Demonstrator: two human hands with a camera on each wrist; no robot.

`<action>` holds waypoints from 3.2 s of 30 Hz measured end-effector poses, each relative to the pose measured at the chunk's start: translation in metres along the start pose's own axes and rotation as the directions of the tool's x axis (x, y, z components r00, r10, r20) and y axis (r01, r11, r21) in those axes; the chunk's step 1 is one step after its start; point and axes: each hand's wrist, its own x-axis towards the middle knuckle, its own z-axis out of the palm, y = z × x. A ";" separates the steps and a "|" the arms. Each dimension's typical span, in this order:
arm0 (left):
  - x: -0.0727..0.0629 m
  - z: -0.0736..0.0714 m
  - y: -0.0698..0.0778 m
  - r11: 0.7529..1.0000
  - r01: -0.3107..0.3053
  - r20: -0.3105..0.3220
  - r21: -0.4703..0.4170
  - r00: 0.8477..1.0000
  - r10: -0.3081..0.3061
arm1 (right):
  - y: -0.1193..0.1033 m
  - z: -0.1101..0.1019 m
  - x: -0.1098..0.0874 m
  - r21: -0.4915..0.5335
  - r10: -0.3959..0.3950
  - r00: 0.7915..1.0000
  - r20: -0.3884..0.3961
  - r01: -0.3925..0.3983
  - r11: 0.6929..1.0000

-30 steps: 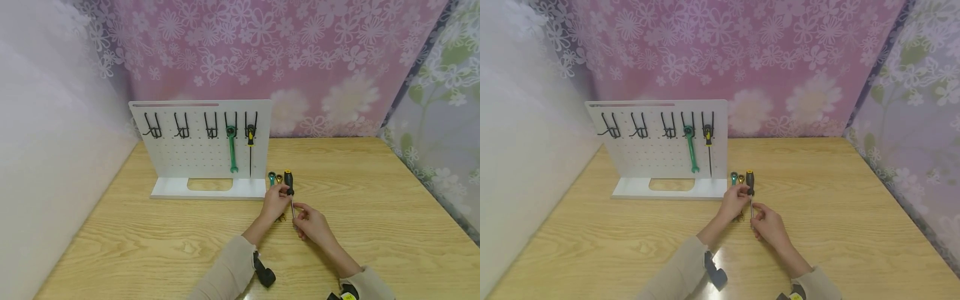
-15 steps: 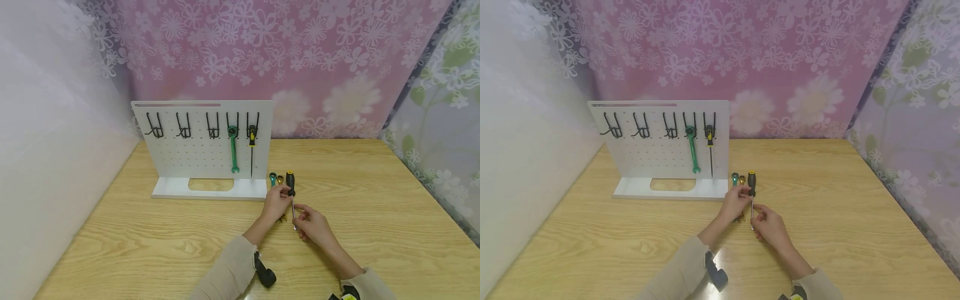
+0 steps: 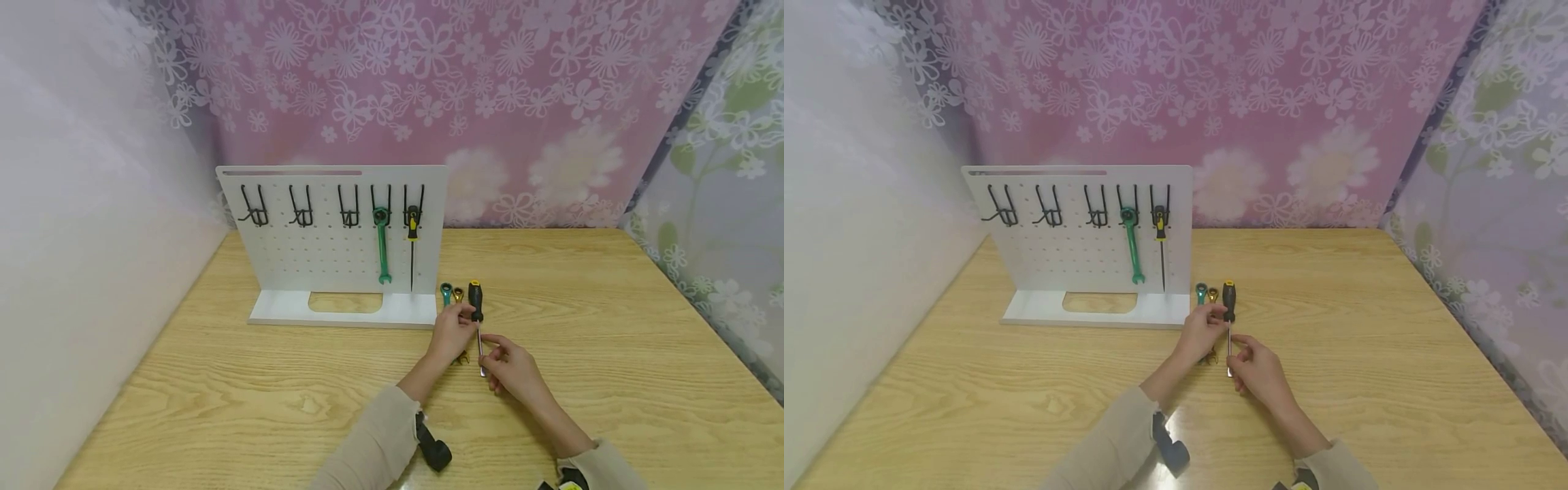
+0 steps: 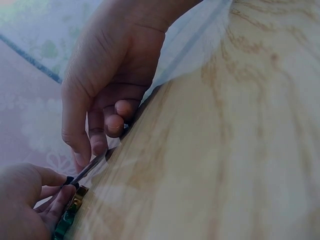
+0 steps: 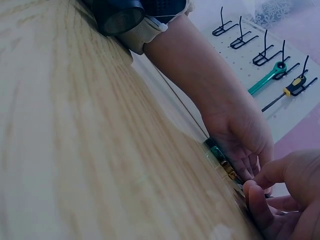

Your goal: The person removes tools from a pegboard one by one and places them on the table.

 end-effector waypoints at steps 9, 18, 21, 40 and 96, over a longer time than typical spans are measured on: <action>0.000 0.001 0.000 1.000 -0.001 -0.004 -0.013 1.000 0.001 | 0.001 0.000 -0.001 0.008 -0.012 1.000 -0.002 0.013 1.000; 0.000 0.002 -0.001 1.000 0.005 -0.009 -0.020 1.000 -0.005 | 0.001 0.000 -0.001 0.018 -0.003 1.000 -0.002 0.003 1.000; 0.000 0.002 -0.001 1.000 0.005 -0.012 -0.021 1.000 -0.006 | 0.001 0.000 -0.001 0.023 0.002 1.000 -0.003 -0.002 1.000; 0.000 0.000 0.001 1.000 0.006 -0.016 -0.015 1.000 -0.006 | 0.003 -0.001 0.000 0.040 0.008 1.000 -0.001 -0.008 0.999; 0.011 -0.083 0.054 0.950 -0.133 -0.155 -0.284 0.984 0.091 | -0.082 -0.021 0.019 0.159 -0.264 0.965 0.008 0.259 0.953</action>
